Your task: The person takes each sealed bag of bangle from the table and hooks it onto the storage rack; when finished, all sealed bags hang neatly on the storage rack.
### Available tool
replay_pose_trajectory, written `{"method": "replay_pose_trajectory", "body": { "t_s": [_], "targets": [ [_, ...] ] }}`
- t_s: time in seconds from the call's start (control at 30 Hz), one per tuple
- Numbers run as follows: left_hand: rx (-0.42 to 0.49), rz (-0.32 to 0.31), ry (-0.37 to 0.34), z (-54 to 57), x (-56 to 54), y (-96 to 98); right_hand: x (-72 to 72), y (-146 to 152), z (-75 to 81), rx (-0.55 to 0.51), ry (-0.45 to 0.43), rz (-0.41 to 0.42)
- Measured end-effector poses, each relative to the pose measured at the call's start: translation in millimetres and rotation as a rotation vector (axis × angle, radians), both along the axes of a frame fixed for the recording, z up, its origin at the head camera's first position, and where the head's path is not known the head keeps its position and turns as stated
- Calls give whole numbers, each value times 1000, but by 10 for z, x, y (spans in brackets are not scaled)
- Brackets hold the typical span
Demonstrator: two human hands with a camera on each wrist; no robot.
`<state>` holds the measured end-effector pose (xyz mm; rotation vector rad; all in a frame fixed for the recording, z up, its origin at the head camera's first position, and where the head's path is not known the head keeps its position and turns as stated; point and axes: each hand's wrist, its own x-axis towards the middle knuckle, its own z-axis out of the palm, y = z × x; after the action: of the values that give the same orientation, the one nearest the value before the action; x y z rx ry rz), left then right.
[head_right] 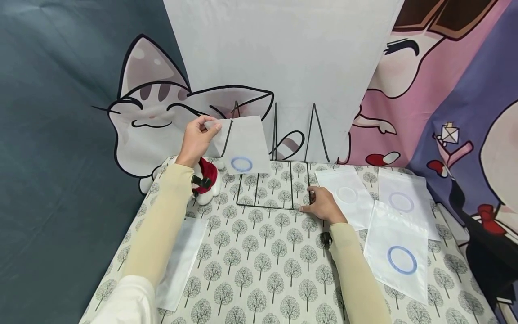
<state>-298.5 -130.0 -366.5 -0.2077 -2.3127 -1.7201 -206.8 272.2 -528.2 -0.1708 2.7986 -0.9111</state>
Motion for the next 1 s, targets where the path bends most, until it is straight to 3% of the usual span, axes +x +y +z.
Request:
{"method": "replay_pose_trajectory", "body": {
  "t_s": [0.33,0.6,0.8,1.0],
  "targets": [
    [-155,85,85,56,-174,30,-24,-6,1,-3,3,-1],
    [-94,51,112,82,-182,-12,-41,7,5,-12,-2,9],
    [-47,46,125,70,-40,-74,-21,47,-41,-12,-1,3],
    [66,45,137,49,273,-217,-27,53,-71,-17,-2,4]
  ]
}}
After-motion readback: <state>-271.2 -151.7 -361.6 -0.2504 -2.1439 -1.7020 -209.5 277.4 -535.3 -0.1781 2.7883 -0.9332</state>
